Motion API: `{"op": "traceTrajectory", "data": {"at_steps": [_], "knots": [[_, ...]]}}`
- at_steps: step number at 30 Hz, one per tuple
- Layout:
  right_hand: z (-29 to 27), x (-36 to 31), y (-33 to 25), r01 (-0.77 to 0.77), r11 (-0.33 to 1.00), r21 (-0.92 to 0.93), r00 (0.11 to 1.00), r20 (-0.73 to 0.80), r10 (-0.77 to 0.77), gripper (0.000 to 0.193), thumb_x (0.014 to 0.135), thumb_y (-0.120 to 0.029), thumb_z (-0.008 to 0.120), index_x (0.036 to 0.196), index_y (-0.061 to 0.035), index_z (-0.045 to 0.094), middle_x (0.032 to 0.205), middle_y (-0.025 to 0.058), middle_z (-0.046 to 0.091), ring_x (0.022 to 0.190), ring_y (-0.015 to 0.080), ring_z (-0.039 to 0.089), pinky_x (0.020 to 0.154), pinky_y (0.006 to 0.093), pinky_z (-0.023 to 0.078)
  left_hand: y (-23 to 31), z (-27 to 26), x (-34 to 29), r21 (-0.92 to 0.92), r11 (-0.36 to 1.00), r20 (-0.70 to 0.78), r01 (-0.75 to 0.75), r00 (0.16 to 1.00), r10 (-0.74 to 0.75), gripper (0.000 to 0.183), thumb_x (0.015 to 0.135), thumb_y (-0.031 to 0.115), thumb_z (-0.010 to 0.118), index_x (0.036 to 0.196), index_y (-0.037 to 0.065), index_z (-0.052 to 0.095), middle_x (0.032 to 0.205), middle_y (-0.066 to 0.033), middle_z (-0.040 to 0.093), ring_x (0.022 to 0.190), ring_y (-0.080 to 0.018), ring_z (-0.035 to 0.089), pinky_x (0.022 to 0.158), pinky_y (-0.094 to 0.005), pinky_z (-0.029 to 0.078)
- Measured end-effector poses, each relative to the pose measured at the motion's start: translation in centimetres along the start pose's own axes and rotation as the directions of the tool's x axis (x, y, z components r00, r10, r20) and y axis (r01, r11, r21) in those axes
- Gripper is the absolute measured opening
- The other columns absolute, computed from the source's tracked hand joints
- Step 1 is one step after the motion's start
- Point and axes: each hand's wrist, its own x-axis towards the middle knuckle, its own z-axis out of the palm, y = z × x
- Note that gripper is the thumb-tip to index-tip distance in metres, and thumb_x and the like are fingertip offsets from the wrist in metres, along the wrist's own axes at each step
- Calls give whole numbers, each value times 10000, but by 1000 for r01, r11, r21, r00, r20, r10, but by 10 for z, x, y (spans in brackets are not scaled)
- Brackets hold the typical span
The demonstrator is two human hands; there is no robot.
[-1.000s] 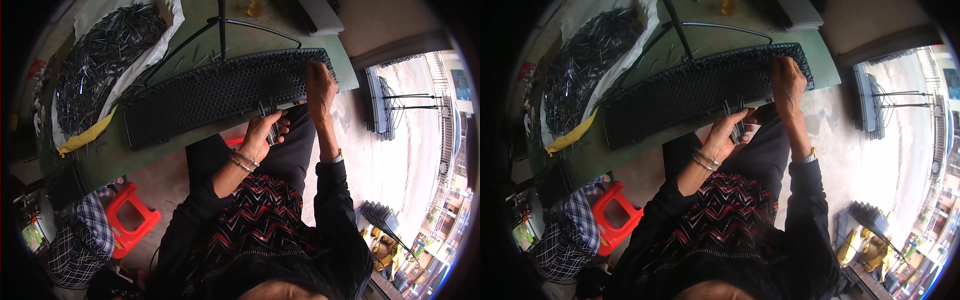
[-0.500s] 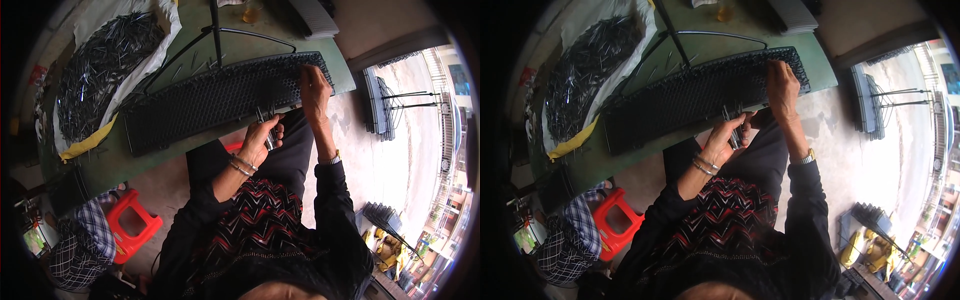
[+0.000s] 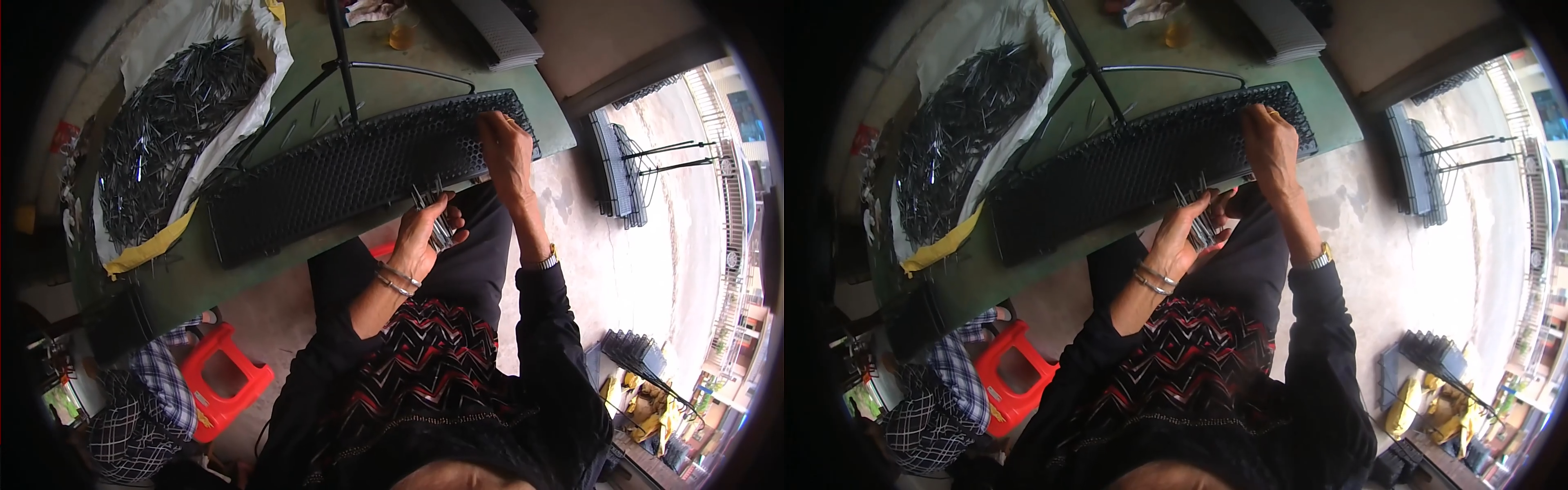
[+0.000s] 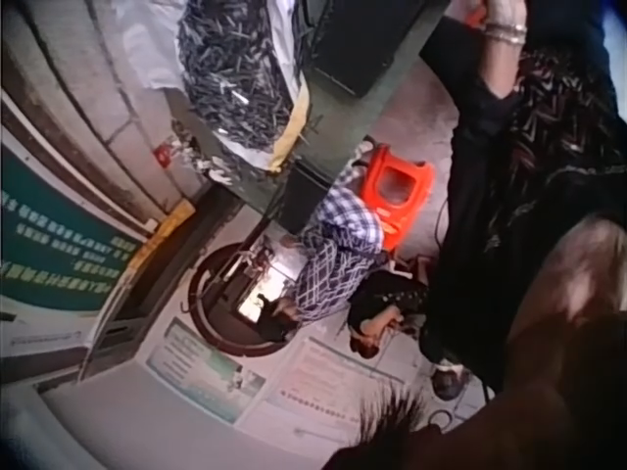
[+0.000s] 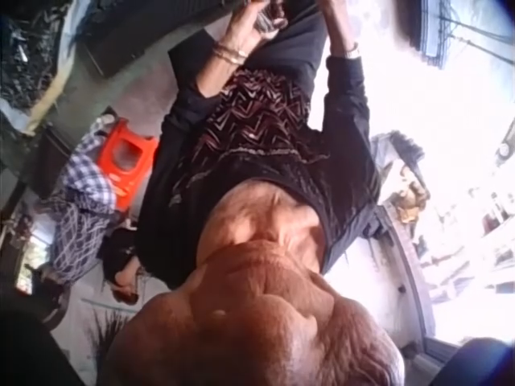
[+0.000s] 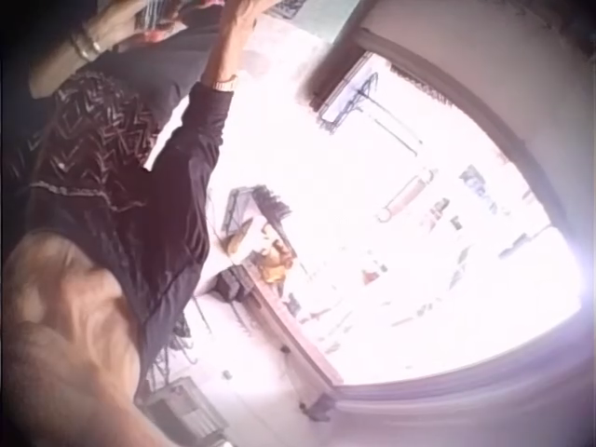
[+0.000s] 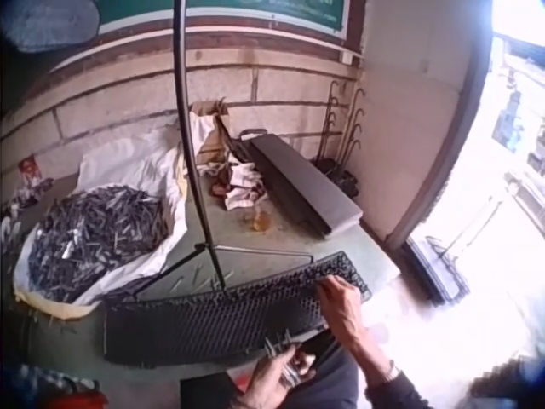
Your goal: Inserting small metal pins into holes on a black mesh panel at a workbench.
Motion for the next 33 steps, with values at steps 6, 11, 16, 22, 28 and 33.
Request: {"op": "traceTrajectory", "data": {"at_steps": [6,11,16,22,28,33], "knots": [[5,-3,4,-19,993,-113,999,43,24,100,872,-123,606,932,-66,662,806,124,626,717,294,631,628,357,486,1,-1,1,-30,999,83,-24,996,26,168,912,214,622,991,67,601,726,-21,577,629,-138,567,521,-284,474],[5,-3,-5,-4,959,-283,1000,23,11,95,840,-137,629,918,-129,683,857,98,566,764,292,609,642,379,480,3,1,3,-74,997,108,13,994,-5,210,914,245,633,994,57,586,669,8,474,545,-97,424,471,-227,317],[10,-15,7,90,944,-316,987,-98,-127,194,813,-113,635,977,-176,718,883,91,541,767,289,591,628,389,466,1,5,-1,-32,999,122,5,993,-2,221,916,253,633,1004,56,587,662,13,474,534,-89,421,465,-219,310],[19,-28,10,89,917,-389,991,-60,-121,273,833,-151,632,1103,-156,662,935,82,533,874,258,534,756,382,416,3,5,-8,45,998,83,-34,996,31,233,928,271,612,1030,61,625,670,35,507,511,-62,439,458,-220,336],[1,-33,-25,-18,983,-184,1000,0,18,314,855,-216,624,1148,-102,618,980,133,545,899,291,551,729,395,444,7,14,-11,51,995,97,-91,992,86,188,916,238,629,982,62,645,680,28,536,498,-63,436,451,-215,321],[-32,-50,-31,-325,922,210,842,508,181,212,855,-203,659,933,-10,620,819,134,598,726,248,634,625,344,507,1,18,-15,161,979,73,-124,991,114,164,891,242,665,879,80,641,699,-1,597,525,-63,498,425,-210,342]]}}
